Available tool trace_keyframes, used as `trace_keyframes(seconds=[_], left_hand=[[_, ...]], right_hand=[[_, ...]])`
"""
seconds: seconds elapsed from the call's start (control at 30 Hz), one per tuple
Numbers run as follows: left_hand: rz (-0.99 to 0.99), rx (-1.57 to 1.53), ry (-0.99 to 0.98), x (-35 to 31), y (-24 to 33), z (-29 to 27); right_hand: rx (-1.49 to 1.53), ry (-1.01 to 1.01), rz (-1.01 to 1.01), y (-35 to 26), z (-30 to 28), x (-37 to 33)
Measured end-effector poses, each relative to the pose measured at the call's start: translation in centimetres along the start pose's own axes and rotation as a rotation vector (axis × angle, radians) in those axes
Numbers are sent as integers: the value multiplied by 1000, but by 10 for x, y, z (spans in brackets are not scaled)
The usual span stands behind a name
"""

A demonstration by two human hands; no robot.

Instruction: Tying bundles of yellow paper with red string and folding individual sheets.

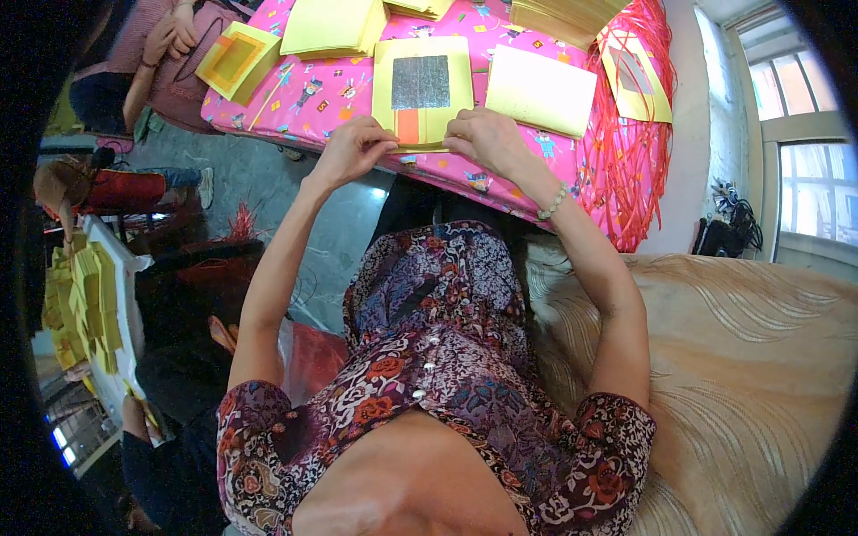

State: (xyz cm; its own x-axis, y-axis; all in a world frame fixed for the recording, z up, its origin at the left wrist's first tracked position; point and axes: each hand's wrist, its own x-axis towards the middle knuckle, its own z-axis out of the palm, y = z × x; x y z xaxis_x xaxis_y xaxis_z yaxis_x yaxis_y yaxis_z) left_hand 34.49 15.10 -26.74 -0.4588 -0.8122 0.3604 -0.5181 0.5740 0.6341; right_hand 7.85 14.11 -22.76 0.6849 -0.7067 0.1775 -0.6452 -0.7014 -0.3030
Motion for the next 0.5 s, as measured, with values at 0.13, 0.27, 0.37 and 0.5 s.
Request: trace_keyframes(seconds=[0.13,0.27,0.37,0.5], left_hand=[[-57,-65,-23,3,0,-2],[-78,-82,-17,4,1,-2],[-86,-71,-20,5,1,-2],[-103,-91,1,4,-1,-1]], right_hand=[[4,-29,31,0,-3,3],[15,-30,51,-1,-4,4],[4,-32,54,1,-2,4],[-15,-16,42,-2,-3,6]])
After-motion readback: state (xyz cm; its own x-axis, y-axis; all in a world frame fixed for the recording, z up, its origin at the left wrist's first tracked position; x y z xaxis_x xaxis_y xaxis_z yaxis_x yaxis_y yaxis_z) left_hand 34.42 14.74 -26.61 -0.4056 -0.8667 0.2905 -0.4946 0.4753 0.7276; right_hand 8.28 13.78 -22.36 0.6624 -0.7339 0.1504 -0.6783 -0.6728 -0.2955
